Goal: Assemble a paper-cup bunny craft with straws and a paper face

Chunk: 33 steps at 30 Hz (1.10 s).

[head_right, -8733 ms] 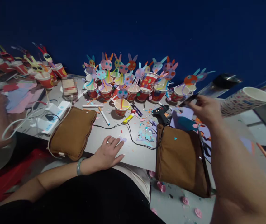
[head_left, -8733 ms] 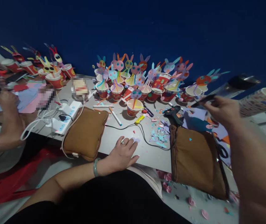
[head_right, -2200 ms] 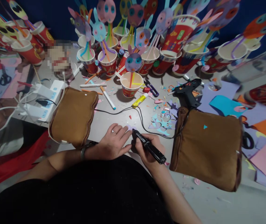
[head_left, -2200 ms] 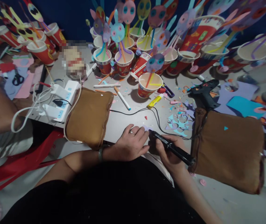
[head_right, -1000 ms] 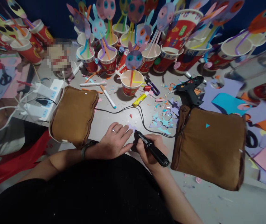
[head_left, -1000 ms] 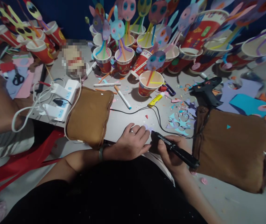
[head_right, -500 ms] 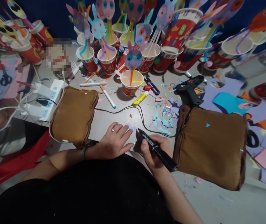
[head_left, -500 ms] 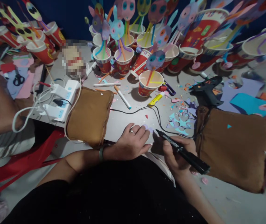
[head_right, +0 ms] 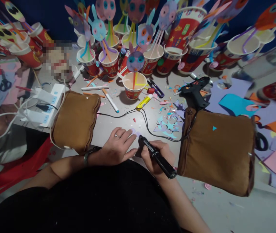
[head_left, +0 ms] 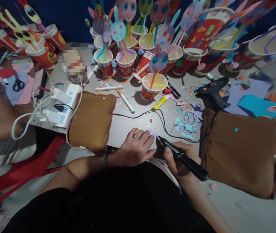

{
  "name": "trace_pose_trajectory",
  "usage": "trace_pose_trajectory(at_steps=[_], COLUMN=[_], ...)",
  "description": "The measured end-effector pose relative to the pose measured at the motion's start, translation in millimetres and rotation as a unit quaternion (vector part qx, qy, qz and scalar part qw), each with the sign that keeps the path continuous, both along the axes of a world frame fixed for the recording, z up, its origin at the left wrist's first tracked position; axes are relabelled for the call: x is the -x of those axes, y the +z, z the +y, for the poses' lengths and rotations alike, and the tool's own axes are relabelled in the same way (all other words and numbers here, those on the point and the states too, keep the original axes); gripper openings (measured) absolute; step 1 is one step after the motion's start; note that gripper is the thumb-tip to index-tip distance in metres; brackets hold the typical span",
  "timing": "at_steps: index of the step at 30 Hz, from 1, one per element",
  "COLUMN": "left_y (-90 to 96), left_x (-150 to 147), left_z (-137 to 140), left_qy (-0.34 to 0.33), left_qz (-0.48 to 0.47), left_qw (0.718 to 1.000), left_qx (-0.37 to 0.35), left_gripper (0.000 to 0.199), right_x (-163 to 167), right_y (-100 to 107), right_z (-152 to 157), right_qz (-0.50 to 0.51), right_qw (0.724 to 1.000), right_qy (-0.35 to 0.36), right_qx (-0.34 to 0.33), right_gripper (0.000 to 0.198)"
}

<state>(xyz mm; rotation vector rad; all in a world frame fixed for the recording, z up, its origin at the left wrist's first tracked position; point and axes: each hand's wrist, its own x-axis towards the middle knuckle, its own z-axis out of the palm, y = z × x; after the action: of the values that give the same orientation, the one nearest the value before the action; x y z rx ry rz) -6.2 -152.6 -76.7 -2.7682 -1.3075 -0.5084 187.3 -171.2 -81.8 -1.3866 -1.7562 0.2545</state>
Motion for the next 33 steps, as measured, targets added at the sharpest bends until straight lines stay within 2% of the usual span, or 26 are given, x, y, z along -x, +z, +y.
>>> trace_pose_trajectory(at_steps=[4, 14, 24, 33], left_y=[-1.1, 0.0, -1.5, 2.6], left_x=[0, 0, 3, 2], left_z=[0, 1, 1, 2], left_qy=[0.000, -0.009, -0.052, -0.061], left_qz=[-0.005, -0.002, 0.036, 0.037], left_qw=[1.000, 1.000, 0.998, 0.997], left_qx=[-0.001, -0.008, -0.016, 0.002], left_gripper=[0.045, 0.039, 0.045, 0.044], right_x=[3, 2, -2, 0], right_y=[-2, 7, 10, 6], right_z=[-1, -5, -4, -3], right_qz=[0.013, 0.016, 0.001, 0.014], right_qw=[1.000, 0.999, 0.999, 0.999], right_qy=[-0.006, -0.019, -0.020, -0.006], right_qx=[-0.013, 0.023, 0.028, 0.035], right_gripper=[0.021, 0.022, 0.020, 0.021])
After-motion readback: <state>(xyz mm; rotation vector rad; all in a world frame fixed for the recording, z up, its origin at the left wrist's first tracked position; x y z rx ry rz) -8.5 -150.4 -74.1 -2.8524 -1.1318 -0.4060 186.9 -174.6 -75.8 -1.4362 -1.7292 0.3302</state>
